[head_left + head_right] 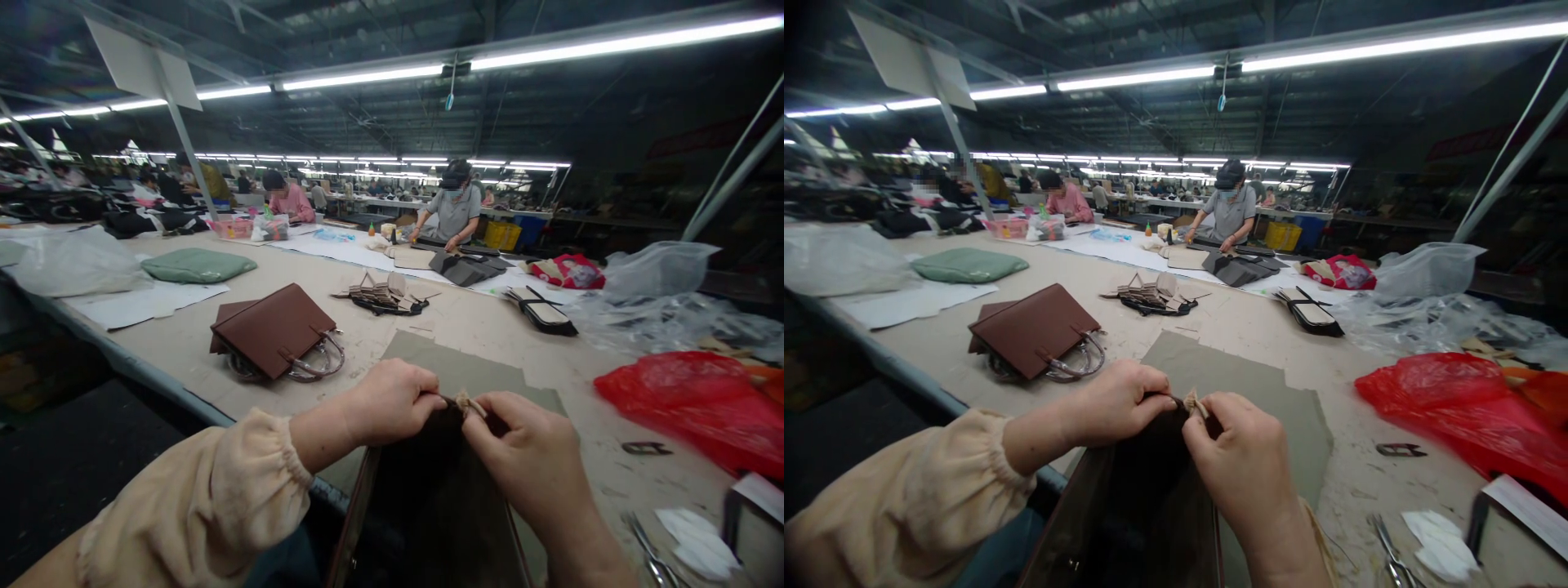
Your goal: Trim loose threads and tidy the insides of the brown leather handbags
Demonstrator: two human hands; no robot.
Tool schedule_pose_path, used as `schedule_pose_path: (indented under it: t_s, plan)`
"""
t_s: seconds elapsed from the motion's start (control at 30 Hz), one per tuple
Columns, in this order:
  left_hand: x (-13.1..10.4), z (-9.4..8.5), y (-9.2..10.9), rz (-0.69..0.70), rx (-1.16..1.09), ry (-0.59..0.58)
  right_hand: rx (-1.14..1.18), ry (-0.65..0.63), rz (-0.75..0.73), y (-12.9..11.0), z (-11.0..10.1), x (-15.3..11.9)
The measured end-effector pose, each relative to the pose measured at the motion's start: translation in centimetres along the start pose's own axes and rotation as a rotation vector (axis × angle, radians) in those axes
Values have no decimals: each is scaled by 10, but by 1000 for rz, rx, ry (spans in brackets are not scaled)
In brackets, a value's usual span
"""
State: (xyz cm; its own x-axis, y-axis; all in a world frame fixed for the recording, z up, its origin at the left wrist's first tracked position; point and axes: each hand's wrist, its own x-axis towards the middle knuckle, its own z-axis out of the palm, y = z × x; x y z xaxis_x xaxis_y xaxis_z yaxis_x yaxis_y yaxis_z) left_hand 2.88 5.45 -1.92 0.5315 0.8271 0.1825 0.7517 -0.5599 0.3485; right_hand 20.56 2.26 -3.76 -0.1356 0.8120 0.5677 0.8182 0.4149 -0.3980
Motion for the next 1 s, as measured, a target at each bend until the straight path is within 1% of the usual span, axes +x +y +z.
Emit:
schedule_pose_path:
  t_s: [0.07,0.13,0.23,0.33,0.43,0.53,0.67,0.77,0.87,1.0]
  plan:
    - [0,0,-1,-3,-10,-3,-53,46,-21,-2,0,-2]
    - [1,1,-4,-6,-11,0,-60,62,0,-1,-1,-3]
    - [2,0,-7,-6,-5,7,-14,58,125,9,-8,-4]
    - [2,0,-8,-13,0,6,39,73,288,27,-13,-2]
    - [1,0,-6,-30,-2,3,231,38,377,40,-12,-1]
    - [1,-1,-4,-33,-11,-5,413,5,346,38,-7,-2]
    - [2,0,-4,-20,-16,-2,473,-85,212,21,0,0]
    - [3,0,-4,-27,-19,-3,373,-103,154,9,2,3]
    - [3,0,-3,-29,-25,-10,200,-76,135,2,2,5]
    - [2,0,-2,-11,-43,-17,88,-66,128,-2,1,6]
